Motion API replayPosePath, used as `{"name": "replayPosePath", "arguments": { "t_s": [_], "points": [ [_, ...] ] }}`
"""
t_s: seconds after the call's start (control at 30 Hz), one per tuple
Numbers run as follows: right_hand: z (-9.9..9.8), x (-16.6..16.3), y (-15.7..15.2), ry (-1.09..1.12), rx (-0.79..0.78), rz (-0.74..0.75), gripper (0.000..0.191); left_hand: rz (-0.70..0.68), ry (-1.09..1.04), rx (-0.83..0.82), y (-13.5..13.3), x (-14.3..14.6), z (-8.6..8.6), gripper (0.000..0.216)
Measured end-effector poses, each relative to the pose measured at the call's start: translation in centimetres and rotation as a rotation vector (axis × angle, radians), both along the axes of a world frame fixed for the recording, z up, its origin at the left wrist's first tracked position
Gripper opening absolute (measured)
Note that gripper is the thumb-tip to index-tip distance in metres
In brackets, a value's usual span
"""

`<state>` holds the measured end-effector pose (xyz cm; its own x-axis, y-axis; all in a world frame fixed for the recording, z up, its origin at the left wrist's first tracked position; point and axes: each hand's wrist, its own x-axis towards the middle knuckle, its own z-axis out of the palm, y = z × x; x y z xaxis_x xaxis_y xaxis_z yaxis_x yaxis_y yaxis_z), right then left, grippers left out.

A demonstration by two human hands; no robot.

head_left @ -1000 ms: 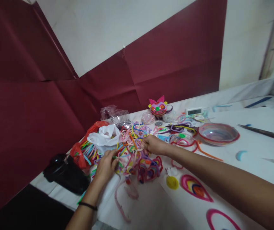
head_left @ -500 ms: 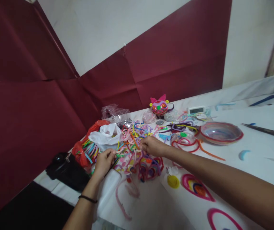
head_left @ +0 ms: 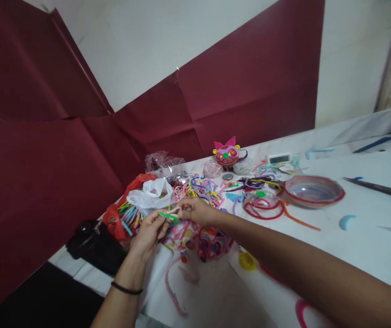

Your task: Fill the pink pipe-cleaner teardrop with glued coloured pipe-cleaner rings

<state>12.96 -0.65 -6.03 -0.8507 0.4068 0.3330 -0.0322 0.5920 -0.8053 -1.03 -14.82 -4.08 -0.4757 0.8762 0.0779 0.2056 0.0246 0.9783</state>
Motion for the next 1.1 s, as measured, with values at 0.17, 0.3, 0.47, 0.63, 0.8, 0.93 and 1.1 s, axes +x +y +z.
{"name": "replayPosePath", "arguments": {
  "t_s": [0.17,0.3,0.47,0.63,0.8,0.93,1.1],
  "points": [
    [-1.0,0.1,0.7,-0.049,-0.095,0.077,0.034,0.001,-0.113,0.047,0.0,0.5,0.2,0.018],
    [-1.1,0.7,1.3,-0.085,-0.091,0.082,0.034,0.012,-0.186,0.059,0.3,0.9,0.1,0.018],
    [-0.3,1.8,2.0,-0.100,0.020,0.043,0.034,0.039,-0.235,0.112,0.8,1.5,0.4,0.015],
    [0.9,3.4,2.3,-0.083,0.195,0.019,0.033,0.097,-0.266,0.240,1.2,2.3,1.2,0.013],
    [2.1,4.0,2.3,-0.030,0.338,-0.022,0.033,0.106,-0.325,0.349,1.2,4.0,2.0,0.018],
    [3.1,4.0,2.1,0.032,0.398,-0.059,0.033,0.096,-0.333,0.453,1.5,5.4,2.7,0.021],
    [3.2,4.4,2.8,-0.098,0.352,-0.115,0.033,0.121,-0.254,0.558,2.2,5.5,3.0,0.027]
  ]
}}
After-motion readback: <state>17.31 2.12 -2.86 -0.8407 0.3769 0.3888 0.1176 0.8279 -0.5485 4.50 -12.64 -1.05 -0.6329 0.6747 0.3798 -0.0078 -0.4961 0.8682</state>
